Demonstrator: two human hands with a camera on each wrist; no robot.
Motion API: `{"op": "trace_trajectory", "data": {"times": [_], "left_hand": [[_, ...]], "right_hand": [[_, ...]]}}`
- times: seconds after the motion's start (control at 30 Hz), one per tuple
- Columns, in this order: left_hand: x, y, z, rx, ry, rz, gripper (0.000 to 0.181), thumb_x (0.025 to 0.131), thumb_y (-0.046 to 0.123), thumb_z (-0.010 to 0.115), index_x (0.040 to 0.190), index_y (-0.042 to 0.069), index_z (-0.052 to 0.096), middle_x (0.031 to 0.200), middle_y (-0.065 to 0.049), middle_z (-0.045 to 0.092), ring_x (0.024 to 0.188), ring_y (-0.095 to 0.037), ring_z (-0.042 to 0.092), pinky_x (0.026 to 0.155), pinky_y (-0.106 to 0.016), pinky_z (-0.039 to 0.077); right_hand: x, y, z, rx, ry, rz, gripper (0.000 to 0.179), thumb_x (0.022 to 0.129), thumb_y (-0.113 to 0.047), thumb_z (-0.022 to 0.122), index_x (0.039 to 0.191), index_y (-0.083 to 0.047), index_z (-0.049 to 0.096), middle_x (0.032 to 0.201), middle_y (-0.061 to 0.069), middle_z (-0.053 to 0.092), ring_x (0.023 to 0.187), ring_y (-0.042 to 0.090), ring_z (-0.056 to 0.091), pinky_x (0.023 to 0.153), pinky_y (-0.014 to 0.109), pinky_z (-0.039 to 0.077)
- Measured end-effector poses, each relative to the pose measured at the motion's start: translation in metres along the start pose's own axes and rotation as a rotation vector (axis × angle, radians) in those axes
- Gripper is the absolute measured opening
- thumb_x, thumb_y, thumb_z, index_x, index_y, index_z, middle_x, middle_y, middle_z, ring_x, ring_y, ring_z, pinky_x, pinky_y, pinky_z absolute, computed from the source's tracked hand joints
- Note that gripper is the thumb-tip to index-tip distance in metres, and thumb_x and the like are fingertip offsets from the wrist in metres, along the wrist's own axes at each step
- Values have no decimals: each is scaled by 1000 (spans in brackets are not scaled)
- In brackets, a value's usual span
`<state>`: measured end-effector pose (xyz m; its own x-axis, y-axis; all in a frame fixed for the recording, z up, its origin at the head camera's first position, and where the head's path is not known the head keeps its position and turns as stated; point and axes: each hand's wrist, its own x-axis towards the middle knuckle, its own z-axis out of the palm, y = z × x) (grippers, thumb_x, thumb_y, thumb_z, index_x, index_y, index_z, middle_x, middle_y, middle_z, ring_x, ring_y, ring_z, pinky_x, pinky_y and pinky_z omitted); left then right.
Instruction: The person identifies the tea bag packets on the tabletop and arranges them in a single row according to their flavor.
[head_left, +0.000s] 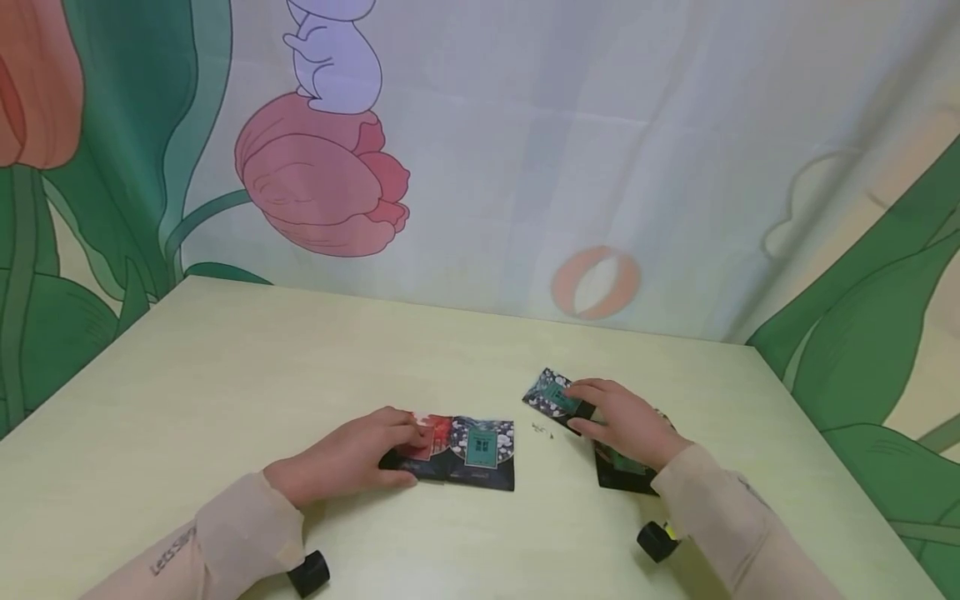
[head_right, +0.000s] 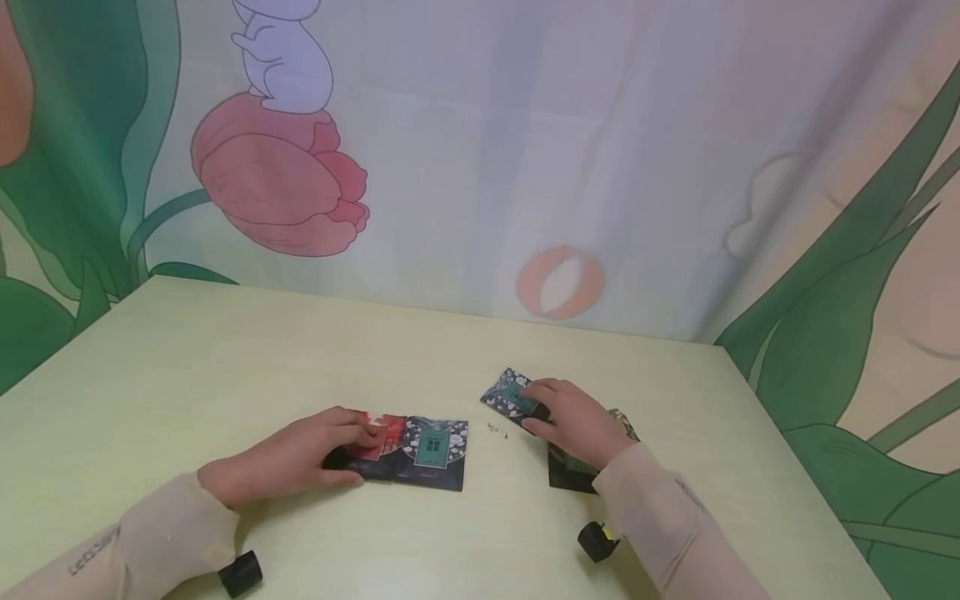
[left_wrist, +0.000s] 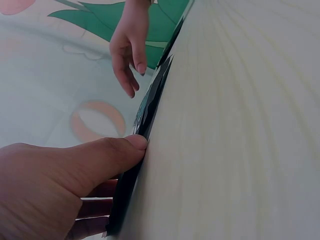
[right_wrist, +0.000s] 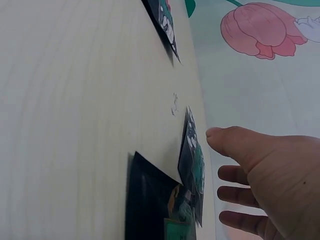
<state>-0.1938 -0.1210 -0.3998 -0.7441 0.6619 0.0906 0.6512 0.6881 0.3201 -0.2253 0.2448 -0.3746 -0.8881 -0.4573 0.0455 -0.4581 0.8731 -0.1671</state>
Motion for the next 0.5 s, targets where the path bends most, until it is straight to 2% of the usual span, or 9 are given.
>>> {"op": "trace_trajectory", "data": {"times": [0.23, 0.5], "left_hand": [[0, -1, 0, 15, 4, 3, 43, 83, 36, 75, 118, 13, 66, 125, -4, 60, 117, -22, 55, 101, -40, 49], [0, 0, 0, 18, 2, -8, 45, 82, 37, 75, 118, 12, 66, 126, -5, 60, 118, -22, 55, 102, -40, 49]], "right_hand": [[13, 1, 6, -37, -52, 10, 51, 93, -31, 62, 139, -12, 51, 143, 17, 48, 130, 37, 48, 103, 53, 44], [16, -2, 12, -34, -85, -37, 50, 95, -31, 59, 140, -12, 50, 146, 19, 45, 130, 39, 48, 103, 55, 43]]}}
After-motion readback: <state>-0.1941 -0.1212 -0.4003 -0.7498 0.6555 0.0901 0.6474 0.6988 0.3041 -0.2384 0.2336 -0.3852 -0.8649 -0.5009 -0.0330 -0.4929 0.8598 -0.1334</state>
